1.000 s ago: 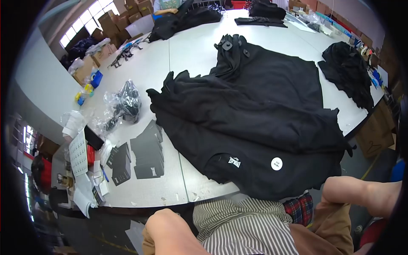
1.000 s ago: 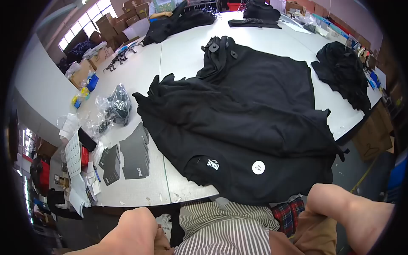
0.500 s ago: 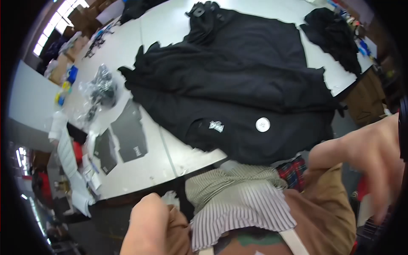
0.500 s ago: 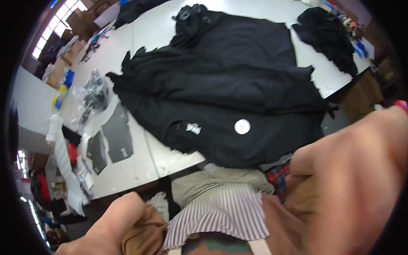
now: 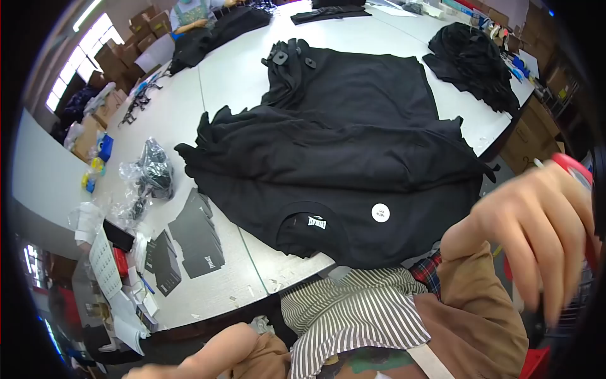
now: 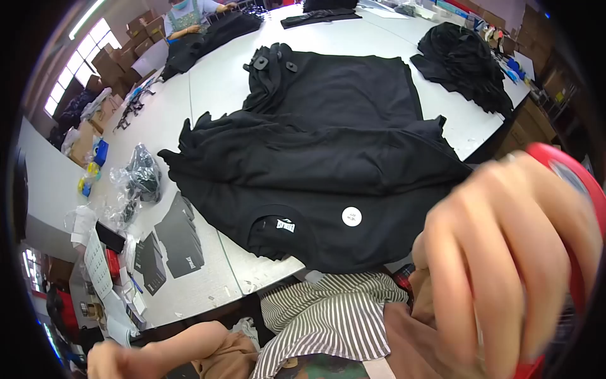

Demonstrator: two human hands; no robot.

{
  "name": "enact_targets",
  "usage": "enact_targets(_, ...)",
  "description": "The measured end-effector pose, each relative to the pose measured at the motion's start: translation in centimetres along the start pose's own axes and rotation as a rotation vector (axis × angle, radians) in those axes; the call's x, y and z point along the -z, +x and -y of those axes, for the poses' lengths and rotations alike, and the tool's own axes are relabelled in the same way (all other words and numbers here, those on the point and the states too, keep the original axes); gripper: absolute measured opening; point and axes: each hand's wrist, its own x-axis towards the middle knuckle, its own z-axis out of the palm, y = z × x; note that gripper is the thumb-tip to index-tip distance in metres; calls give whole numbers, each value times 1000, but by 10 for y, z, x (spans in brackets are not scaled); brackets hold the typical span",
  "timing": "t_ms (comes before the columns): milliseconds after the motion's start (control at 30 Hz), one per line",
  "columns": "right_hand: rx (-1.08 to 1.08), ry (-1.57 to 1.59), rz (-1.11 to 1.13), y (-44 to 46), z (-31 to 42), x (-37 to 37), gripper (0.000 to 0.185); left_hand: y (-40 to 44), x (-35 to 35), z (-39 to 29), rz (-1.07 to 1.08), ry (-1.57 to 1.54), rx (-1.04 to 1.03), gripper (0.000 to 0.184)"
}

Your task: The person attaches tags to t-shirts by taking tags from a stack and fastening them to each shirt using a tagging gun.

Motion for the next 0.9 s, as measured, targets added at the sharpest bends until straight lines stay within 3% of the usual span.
enact_targets(33,-37,-68,-7,-10,6,26,30,11,12,-29,12,-7,1,13)
enact_targets(67,-73,-138,-18,-21,10,45,32,36,26,-74,243,286,729,16)
enact_targets(100,-56,-102,-196,-42,1,69,40,38,38,-71,475,585,1453,21)
enact_targets(133,-126,-138,-391,-62,-3,97,51,-25,33,-80,378,1232,1141,9)
enact_targets(200,-314,-618,-1040,-88,-14,130,60,-76,53,-79,257,1628,1502,7)
enact_targets(233,-449,-627,-1177,-115,-16,169,62,-101,68,-82,527,1675,1550,9)
enact_targets(333,-623,-673,-1321,-164,-29,211,61,-139,78,-84,689,1558,1667,15)
enact_targets(400,-807,-710,-1448,-172,-29,234,61,-131,62,-66,498,1362,1663,10)
enact_targets(467,-887,-540,-1440,-166,-23,260,59,-96,53,-33,176,1154,1334,11)
enact_targets(500,-916,-504,-1434,-169,-24,260,59,-94,49,-38,157,1193,1344,11)
enact_targets(600,-865,-520,-1426,-165,-28,259,61,-82,38,-51,89,952,1514,16)
enact_targets(667,-834,-560,-1418,-156,8,221,60,-90,-10,-21,23,772,1609,24)
enact_targets(900,-828,-682,-1409,-153,14,207,57,-148,-26,47,71,-87,1764,57)
